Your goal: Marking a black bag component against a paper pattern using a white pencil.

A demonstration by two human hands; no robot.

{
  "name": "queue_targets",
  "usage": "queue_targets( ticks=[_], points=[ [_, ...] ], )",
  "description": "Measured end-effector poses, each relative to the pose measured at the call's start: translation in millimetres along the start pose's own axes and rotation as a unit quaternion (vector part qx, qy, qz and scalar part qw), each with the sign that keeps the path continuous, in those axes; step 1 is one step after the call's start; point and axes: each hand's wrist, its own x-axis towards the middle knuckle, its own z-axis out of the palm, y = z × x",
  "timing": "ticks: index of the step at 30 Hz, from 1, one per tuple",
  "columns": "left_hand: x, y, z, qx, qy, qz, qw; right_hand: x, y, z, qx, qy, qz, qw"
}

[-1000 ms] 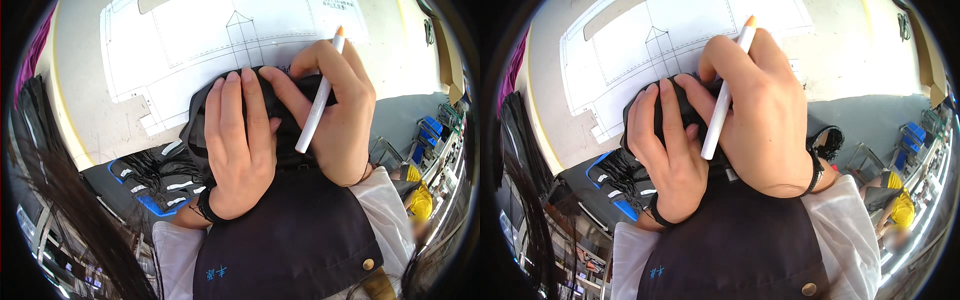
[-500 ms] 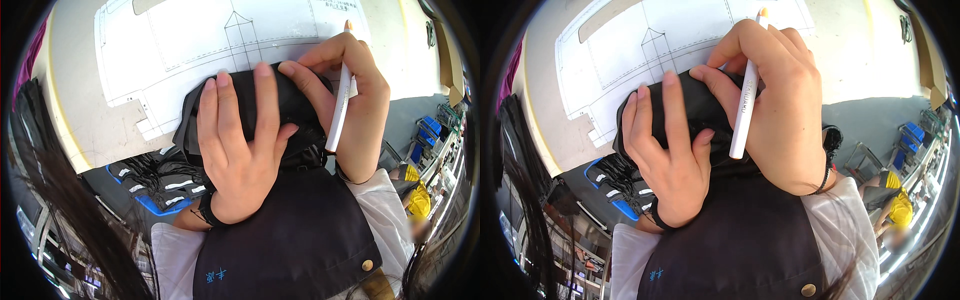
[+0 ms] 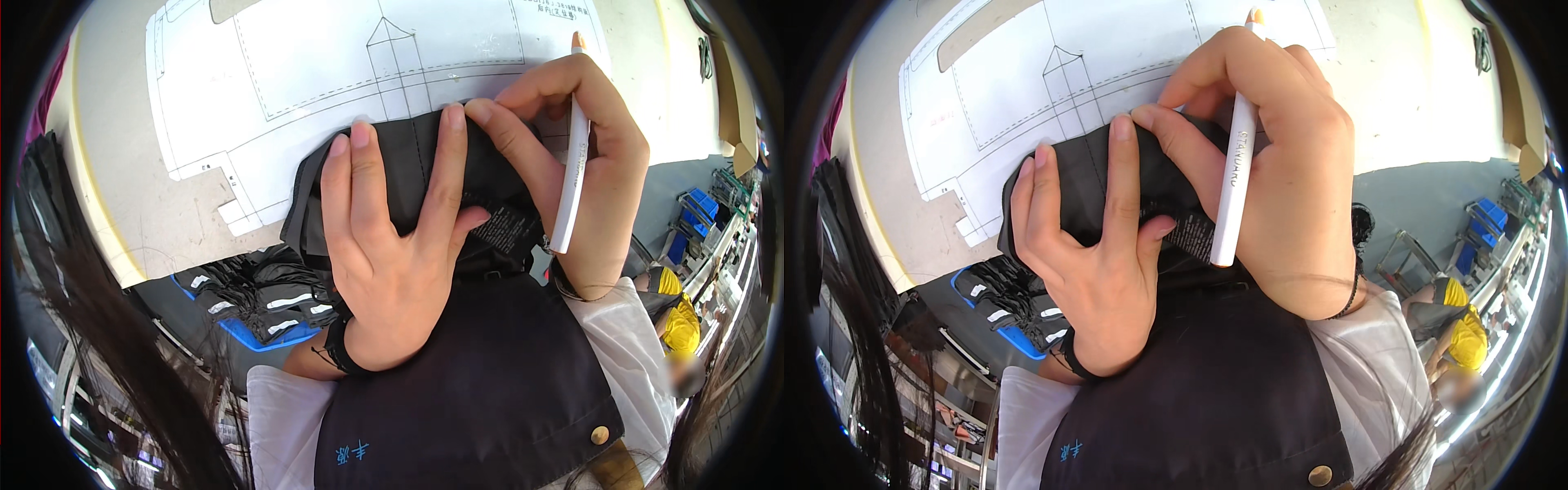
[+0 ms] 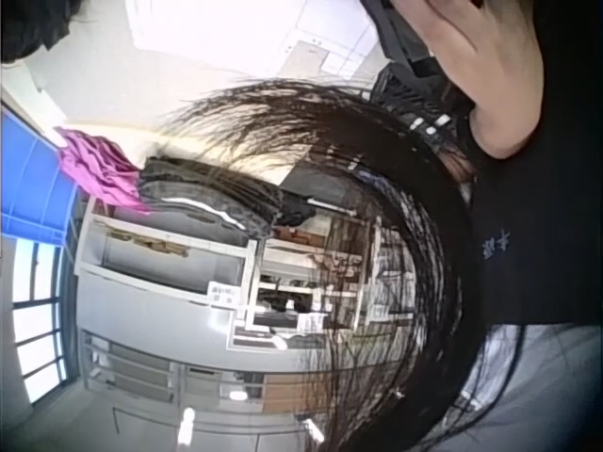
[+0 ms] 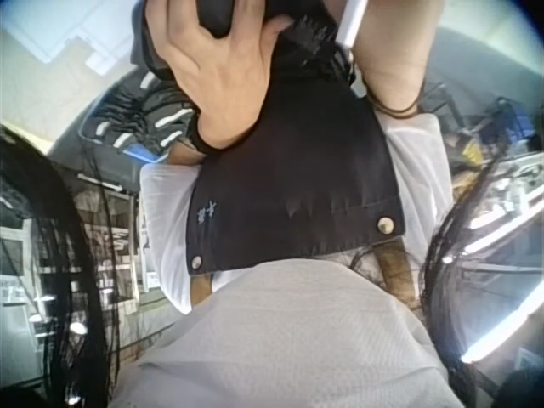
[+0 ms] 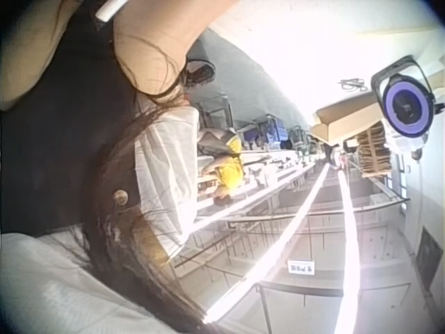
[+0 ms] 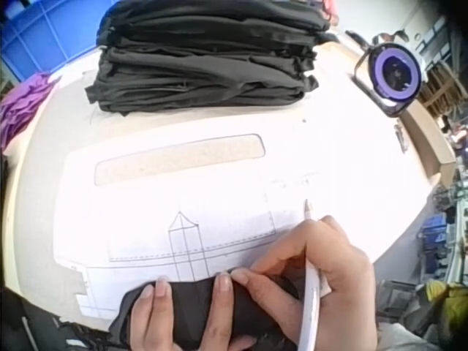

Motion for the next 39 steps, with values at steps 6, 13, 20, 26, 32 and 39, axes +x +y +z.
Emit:
queue_targets(
  ticks=[6,13,20,26,32,39],
  points=[
    [1,5,-2,0.0,-0.008,-0.01,1.0,2,-3,-3,-0.025,0.017,-0.035,0.999],
    [3,10,-2,-0.009,-0.007,-0.028,1.0,3,-1,-5,-0.036,0.013,-0.038,0.999],
    [3,6,1,0.02,0.024,-0.008,0.999,15,-22,-5,0.086,0.039,0.005,0.996],
    [-2,2,21,0.022,0.086,0.0,0.996,12,-17,29,0.285,-0.015,-0.018,0.958],
    [1,-1,21,0.029,0.107,0.015,0.994,22,-16,21,0.17,-0.032,-0.073,0.982],
    [5,6,18,0.016,0.098,0.013,0.995,23,-22,18,0.188,-0.022,0.008,0.982]
  ],
)
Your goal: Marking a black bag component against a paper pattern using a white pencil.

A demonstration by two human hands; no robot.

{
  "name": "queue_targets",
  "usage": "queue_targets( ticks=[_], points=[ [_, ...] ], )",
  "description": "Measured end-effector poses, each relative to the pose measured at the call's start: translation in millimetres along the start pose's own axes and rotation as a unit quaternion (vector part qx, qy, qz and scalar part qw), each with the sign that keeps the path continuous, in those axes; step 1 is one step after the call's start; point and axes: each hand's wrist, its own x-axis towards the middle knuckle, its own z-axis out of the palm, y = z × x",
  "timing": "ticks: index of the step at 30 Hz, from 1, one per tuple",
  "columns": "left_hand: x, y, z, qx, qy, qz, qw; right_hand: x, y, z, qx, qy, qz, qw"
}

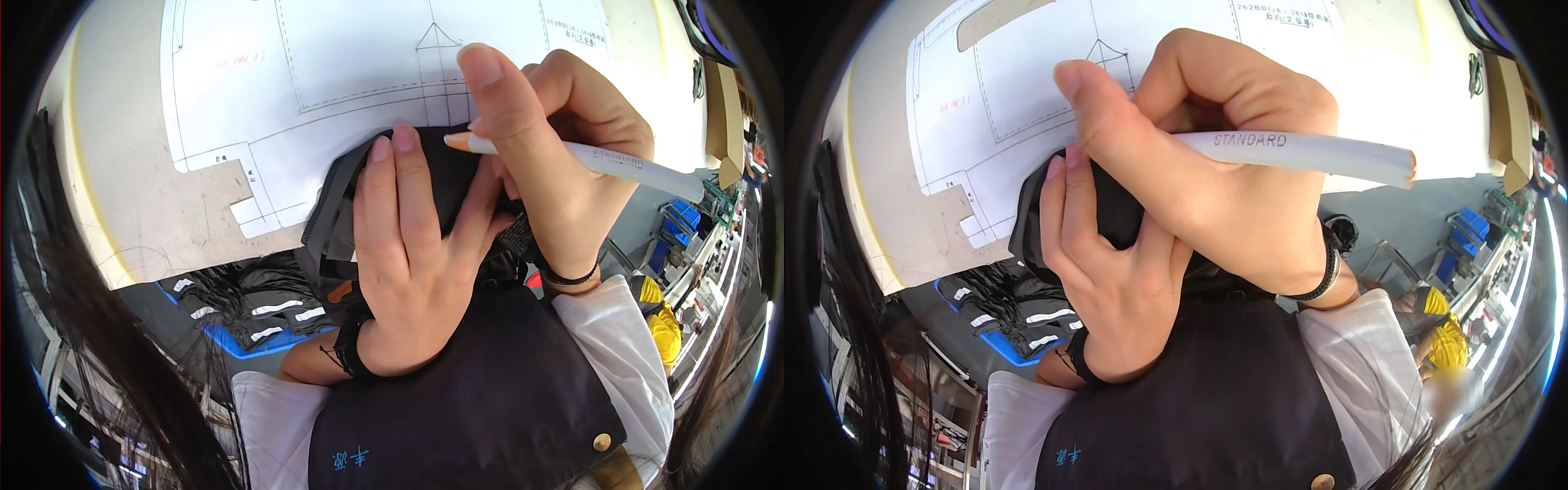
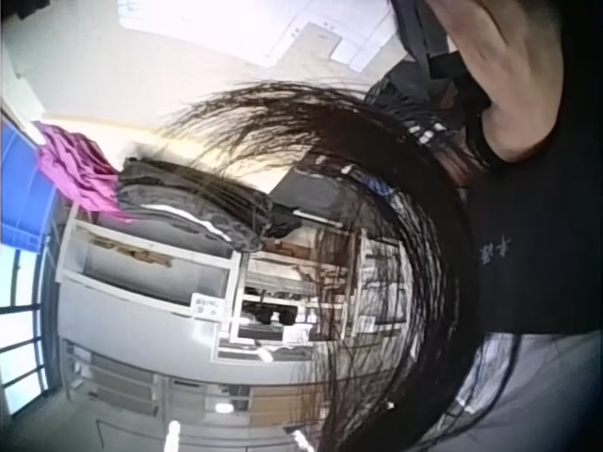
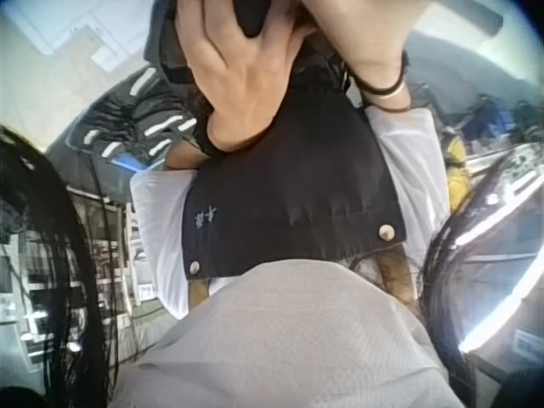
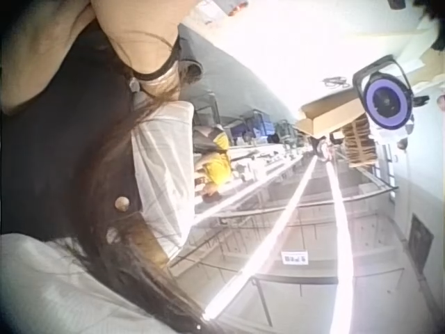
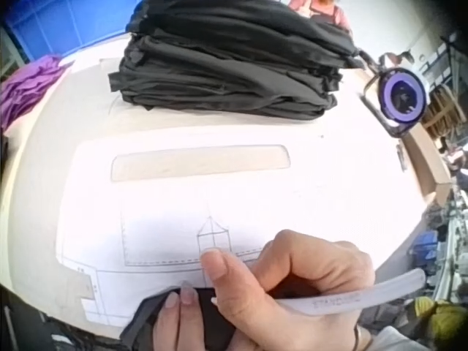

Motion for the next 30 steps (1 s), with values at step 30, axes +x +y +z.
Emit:
queue_targets(
  ticks=[30],
  points=[
    [1,2,1,0.01,0.041,-0.037,0.998,-13,2,29,-0.046,0.199,0.074,0.976]
  ],
)
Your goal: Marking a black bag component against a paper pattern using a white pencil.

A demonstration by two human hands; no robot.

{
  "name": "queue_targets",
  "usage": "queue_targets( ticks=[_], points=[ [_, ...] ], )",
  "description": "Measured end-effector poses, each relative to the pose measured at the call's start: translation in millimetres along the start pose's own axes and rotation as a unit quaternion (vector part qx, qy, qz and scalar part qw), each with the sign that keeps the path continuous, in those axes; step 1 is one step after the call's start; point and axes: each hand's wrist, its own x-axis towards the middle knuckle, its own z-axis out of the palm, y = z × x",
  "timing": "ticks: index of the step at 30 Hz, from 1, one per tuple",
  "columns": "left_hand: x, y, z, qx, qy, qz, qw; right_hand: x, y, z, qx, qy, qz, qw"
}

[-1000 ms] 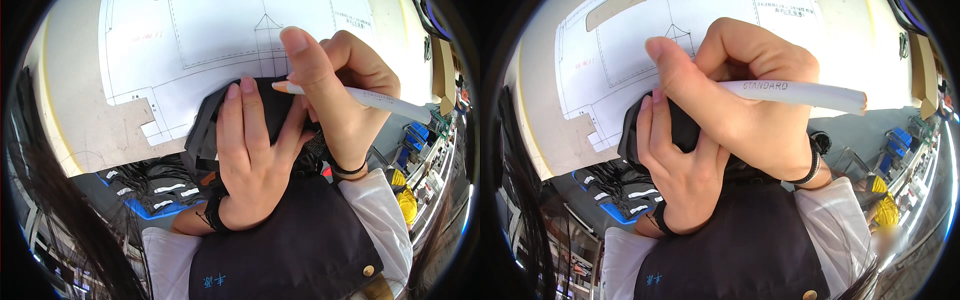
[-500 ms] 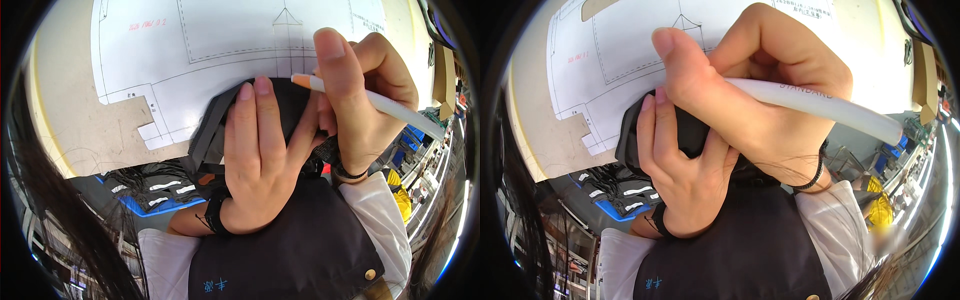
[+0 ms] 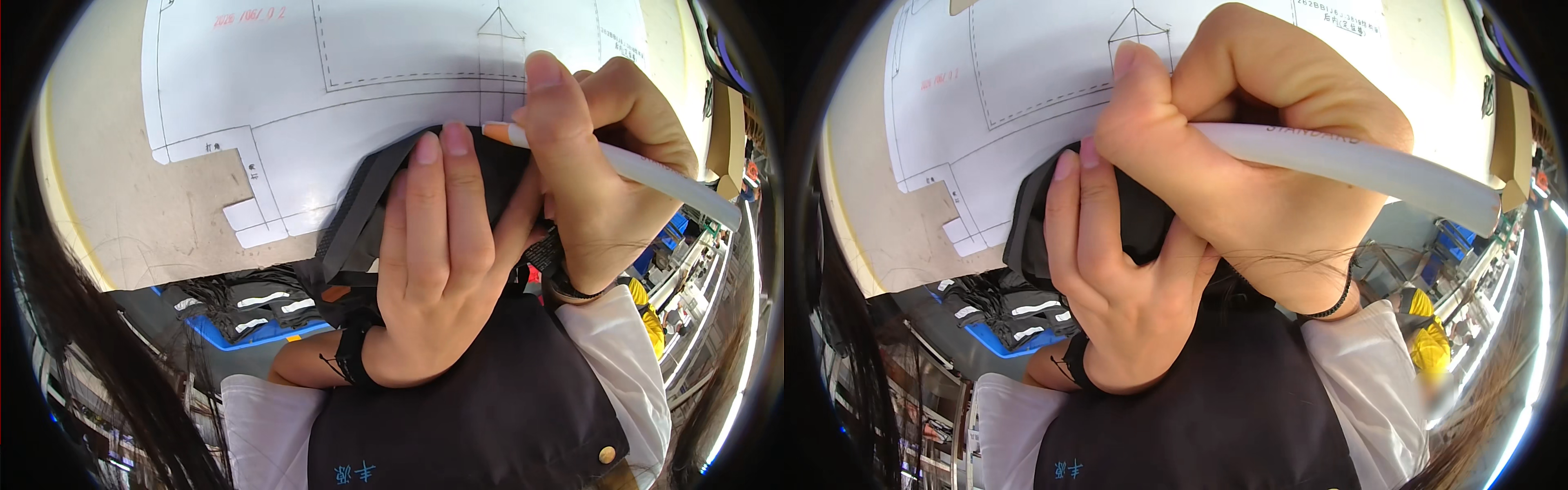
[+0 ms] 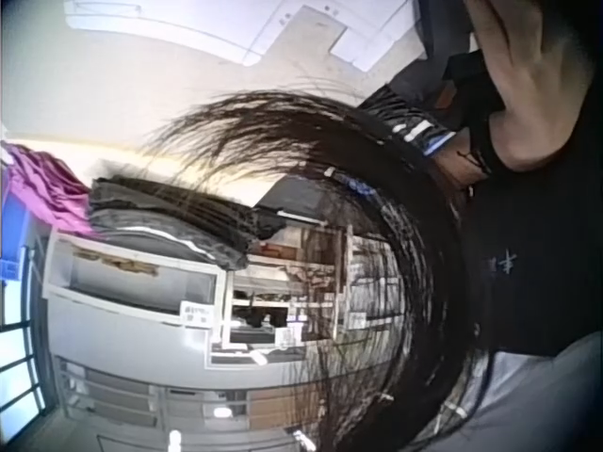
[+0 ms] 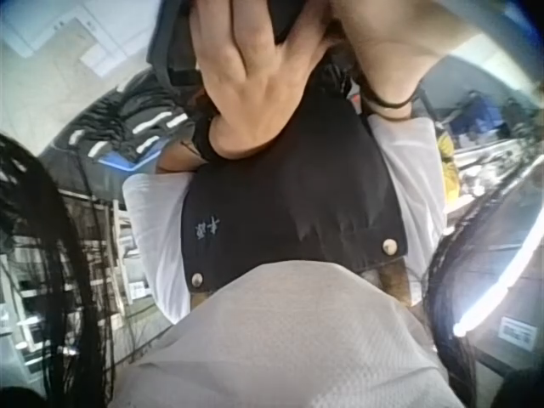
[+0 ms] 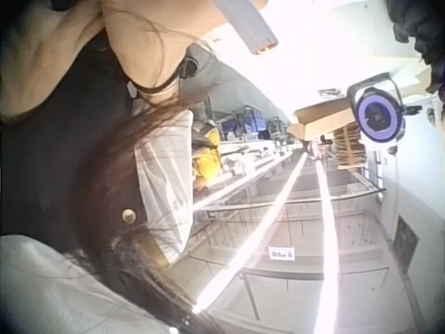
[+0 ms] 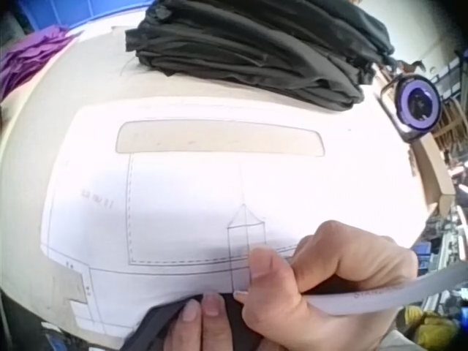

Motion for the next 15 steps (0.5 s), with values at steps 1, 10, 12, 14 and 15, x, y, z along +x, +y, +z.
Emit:
queue_targets(
  ticks=[1,10,12,14,15],
  points=[
    [0.1,0.2,-0.4,0.003,-0.003,-0.002,1.0,-0.9,-6.3,2.8,-0.007,-0.008,-0.007,1.0],
    [-0.7,-0.7,0.0,0.015,-0.005,-0.009,1.0,7.7,-14.3,-2.2,-0.056,-0.087,-0.028,0.994],
    [-0.9,-1.3,0.8,0.015,-0.005,-0.006,1.0,7.8,-14.3,-2.0,-0.085,-0.075,-0.011,0.993],
    [-2.8,-1.0,3.7,0.013,0.002,-0.005,1.0,8.5,-10.8,-4.0,-0.096,-0.082,-0.027,0.992],
    [-3.0,-0.9,3.2,0.015,0.002,-0.004,1.0,5.9,-13.0,-2.4,-0.094,-0.083,-0.027,0.992]
  ],
)
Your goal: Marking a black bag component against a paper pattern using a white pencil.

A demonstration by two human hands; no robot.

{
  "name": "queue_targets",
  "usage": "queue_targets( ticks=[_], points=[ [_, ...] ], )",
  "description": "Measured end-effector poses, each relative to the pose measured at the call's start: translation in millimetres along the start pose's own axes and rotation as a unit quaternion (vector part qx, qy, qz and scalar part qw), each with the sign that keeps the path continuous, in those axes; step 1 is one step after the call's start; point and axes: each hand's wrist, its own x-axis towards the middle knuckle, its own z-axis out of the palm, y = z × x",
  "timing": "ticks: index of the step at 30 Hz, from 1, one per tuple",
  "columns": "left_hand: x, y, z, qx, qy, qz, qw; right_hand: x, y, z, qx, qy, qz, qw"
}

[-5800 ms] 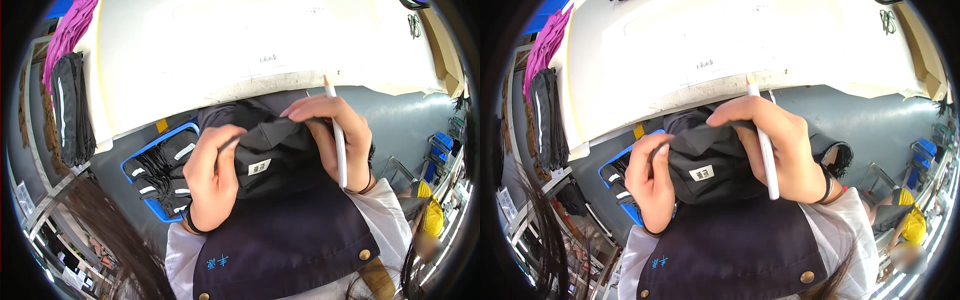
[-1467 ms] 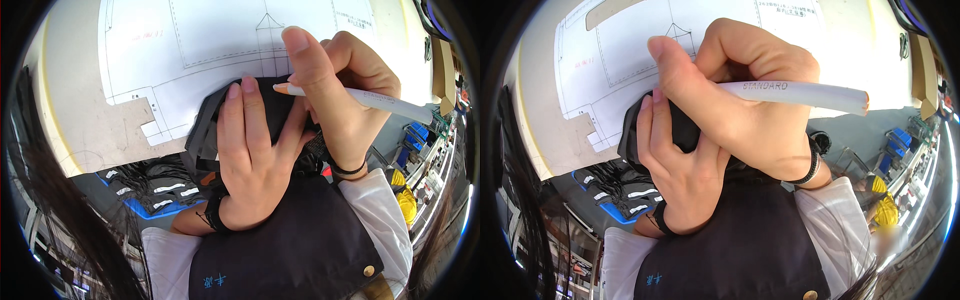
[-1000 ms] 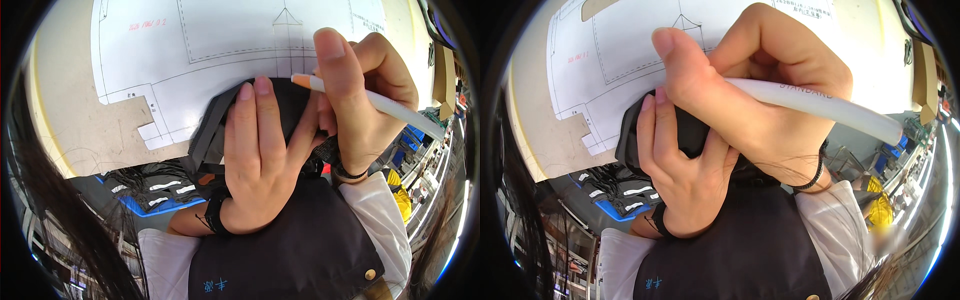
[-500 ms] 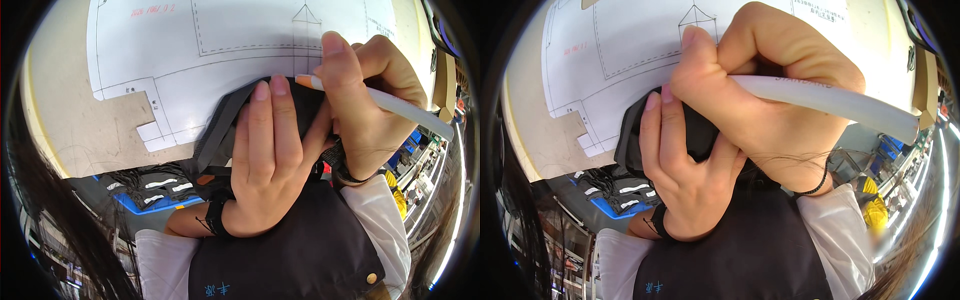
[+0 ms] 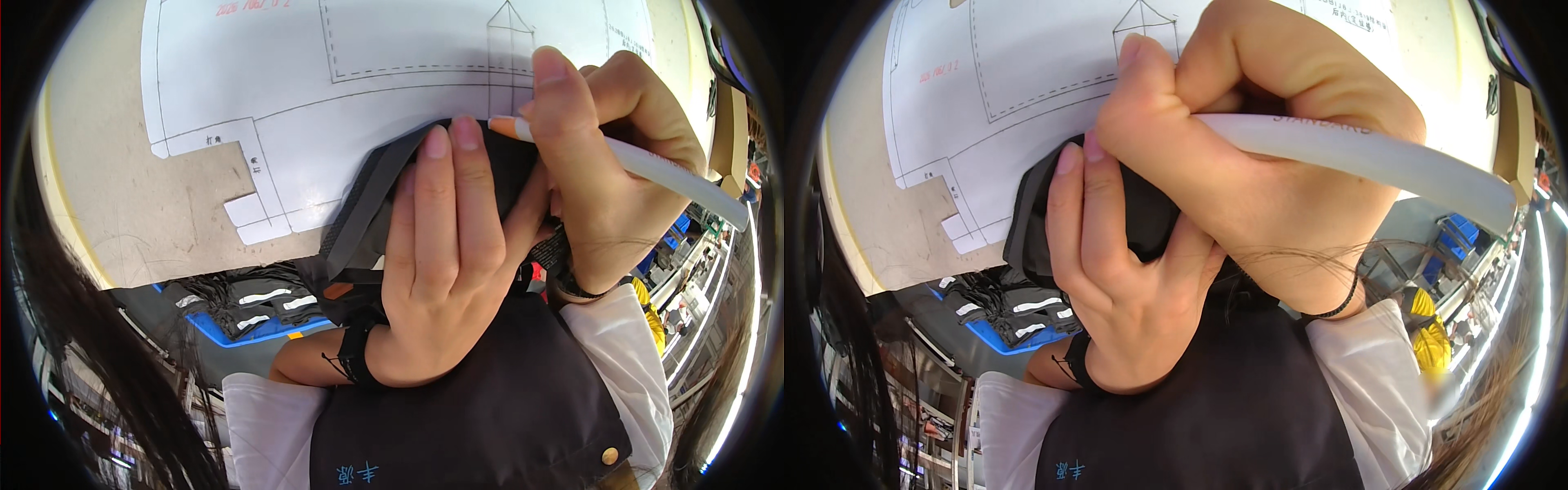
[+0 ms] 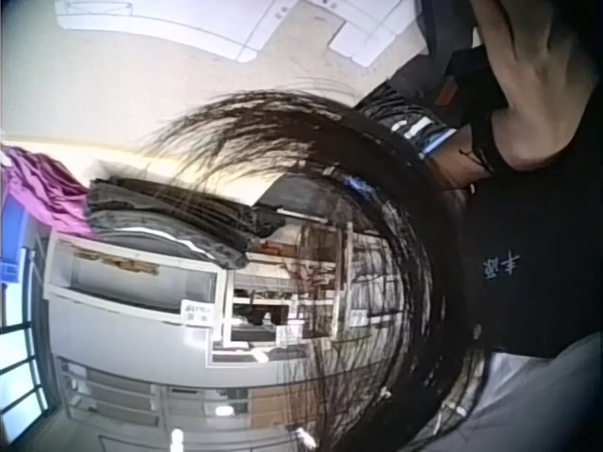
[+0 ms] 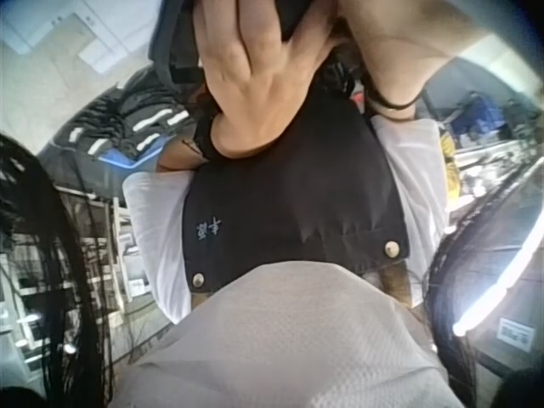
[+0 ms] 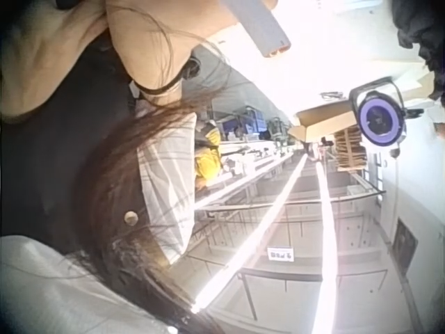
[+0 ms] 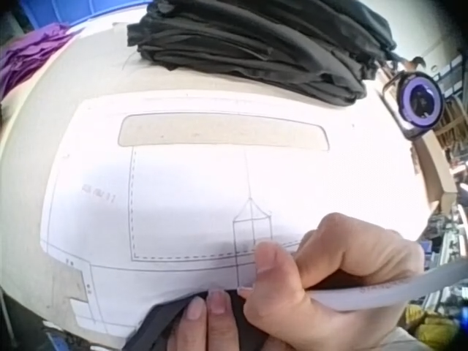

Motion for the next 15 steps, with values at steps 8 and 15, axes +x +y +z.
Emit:
queue_targets(
  ticks=[8,15],
  points=[
    [5,-1,-3,-0.019,-0.007,0.01,1.0,10,5,-14,-0.124,-0.036,-0.044,0.991],
    [1,-10,0,0.02,-0.013,0.03,0.999,11,2,5,0.116,0.1,-0.053,0.987]
  ],
)
